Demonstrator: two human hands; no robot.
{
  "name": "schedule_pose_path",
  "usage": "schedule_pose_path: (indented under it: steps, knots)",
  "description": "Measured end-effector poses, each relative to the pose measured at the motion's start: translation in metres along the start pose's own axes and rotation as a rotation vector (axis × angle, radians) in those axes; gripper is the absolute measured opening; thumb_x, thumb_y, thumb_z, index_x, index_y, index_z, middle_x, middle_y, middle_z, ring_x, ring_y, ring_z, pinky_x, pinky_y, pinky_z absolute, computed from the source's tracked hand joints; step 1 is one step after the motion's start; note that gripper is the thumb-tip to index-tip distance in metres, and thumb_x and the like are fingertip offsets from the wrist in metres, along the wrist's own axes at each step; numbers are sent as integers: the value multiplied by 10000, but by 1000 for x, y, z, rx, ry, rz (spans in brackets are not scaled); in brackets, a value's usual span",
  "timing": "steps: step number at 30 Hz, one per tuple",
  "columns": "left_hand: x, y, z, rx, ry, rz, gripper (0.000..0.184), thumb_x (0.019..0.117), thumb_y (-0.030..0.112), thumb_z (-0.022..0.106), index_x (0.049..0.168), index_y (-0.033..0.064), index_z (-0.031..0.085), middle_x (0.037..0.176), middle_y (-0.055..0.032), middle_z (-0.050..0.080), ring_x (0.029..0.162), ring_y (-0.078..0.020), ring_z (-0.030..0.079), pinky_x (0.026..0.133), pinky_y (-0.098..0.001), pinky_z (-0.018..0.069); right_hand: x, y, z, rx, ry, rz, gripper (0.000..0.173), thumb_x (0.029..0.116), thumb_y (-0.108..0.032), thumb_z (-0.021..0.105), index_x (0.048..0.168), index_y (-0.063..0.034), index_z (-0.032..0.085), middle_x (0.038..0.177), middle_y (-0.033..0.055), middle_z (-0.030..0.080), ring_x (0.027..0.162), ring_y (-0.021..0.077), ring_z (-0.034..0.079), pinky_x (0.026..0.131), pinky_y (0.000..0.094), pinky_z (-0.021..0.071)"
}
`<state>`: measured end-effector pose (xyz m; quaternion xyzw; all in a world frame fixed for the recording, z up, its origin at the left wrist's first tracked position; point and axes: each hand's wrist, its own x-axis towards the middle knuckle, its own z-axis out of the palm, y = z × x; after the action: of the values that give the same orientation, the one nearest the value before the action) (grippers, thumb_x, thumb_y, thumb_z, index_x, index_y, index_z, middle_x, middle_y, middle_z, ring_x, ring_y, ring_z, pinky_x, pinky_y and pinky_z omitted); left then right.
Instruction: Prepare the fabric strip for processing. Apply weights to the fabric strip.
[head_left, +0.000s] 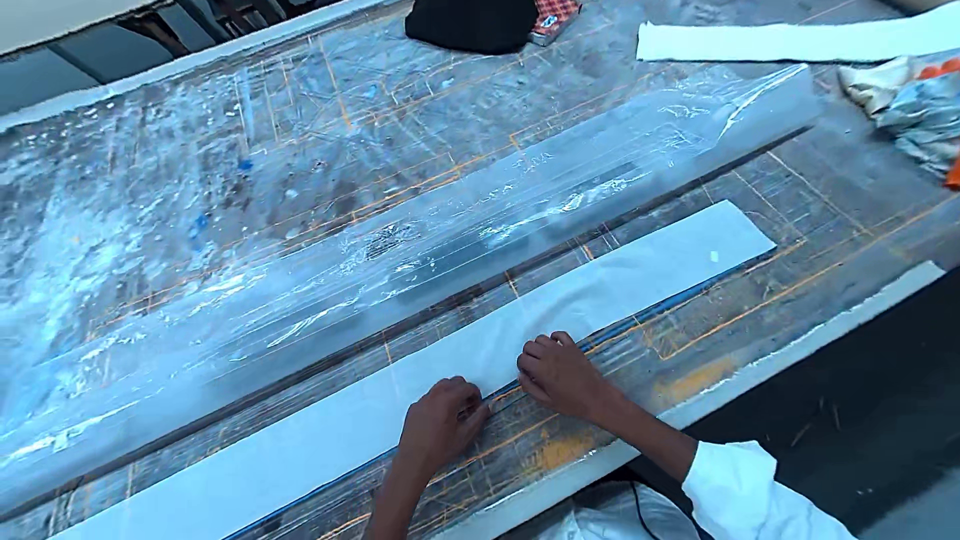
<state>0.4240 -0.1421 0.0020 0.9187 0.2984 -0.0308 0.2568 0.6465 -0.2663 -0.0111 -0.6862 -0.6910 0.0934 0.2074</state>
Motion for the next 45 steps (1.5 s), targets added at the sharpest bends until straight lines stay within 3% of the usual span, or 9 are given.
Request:
schedule_pose_path:
  steps: [6, 10, 15, 21, 28, 31, 34, 41, 45]
  knots:
    - [24, 30, 21, 15, 91, 24, 342, 968, 396, 637, 1150, 122, 731, 1123, -74, 700, 1024, -285, 677, 841, -533, 563, -21, 58, -31, -46, 16, 181, 253, 961, -237, 640, 1175, -118, 703, 1122, 74, 664, 1077, 287, 625, 915, 518, 482]
    - [36, 60, 14, -11, 55, 46, 299, 1005, 353, 590, 1050, 113, 763, 1068, -61, 730, 1006, -273, 695, 832, -528, 572, -39, 68, -34, -52, -22, 97, 84, 921, -177, 667, 957, -116, 711, 937, 45, 664, 937, 245, 643, 832, 445, 495]
    - [68, 94, 21, 40, 2, 27, 262, 970, 101, 587, 1204, 96, 703, 1209, -111, 654, 1096, -339, 632, 813, -544, 542, -28, 78, -48, -54, 6, 187, 280, 905, -97, 668, 1180, -126, 710, 1194, 77, 657, 1103, 299, 620, 894, 510, 492]
    - [76, 116, 21, 59, 24, 8, 311, 910, -64, 615, 1173, 70, 712, 1199, -157, 664, 1062, -398, 642, 765, -575, 549, -41, 84, -59, 0, -19, 171, 191, 899, -72, 682, 1082, -100, 731, 1113, 103, 680, 1053, 325, 642, 859, 536, 504]
    - [93, 127, 34, 86, 113, -54, 324, 887, -77, 602, 1131, 94, 732, 1186, -124, 682, 1061, -365, 667, 779, -558, 579, -46, 117, -66, -52, -28, 144, 150, 892, -147, 701, 1039, -129, 727, 1072, 48, 676, 1034, 259, 636, 862, 478, 504]
    - [105, 150, 34, 124, -147, -195, 249, 976, 43, 547, 1129, 100, 736, 1143, -125, 700, 1076, -343, 679, 852, -564, 567, -51, 142, -77, -22, -70, 172, 137, 906, -178, 691, 1033, -132, 718, 1061, 42, 667, 1020, 248, 630, 855, 471, 507]
    - [120, 179, 46, 119, 2, -113, 246, 916, 15, 556, 1039, 110, 747, 1006, -91, 716, 956, -315, 707, 715, -532, 575, -66, 171, -103, 24, 47, 177, 76, 903, -149, 679, 966, -127, 717, 961, 38, 675, 939, 232, 651, 822, 444, 521]
    - [202, 248, 91, 101, 161, 67, 490, 798, -38, 628, 1262, 111, 677, 1245, -131, 638, 1071, -373, 631, 764, -548, 526, -125, 286, -166, -37, 318, 734, 281, 1012, -219, 602, 1205, -23, 657, 1142, 193, 657, 1046, 393, 649, 807, 573, 532]
    - [202, 280, 84, 40, -155, -19, 200, 927, 19, 586, 1019, 80, 752, 1046, -103, 702, 974, -313, 690, 785, -530, 577, -150, 317, -177, -40, 273, 888, 409, 984, -367, 675, 1152, 4, 636, 1069, 219, 623, 1001, 424, 624, 780, 588, 501]
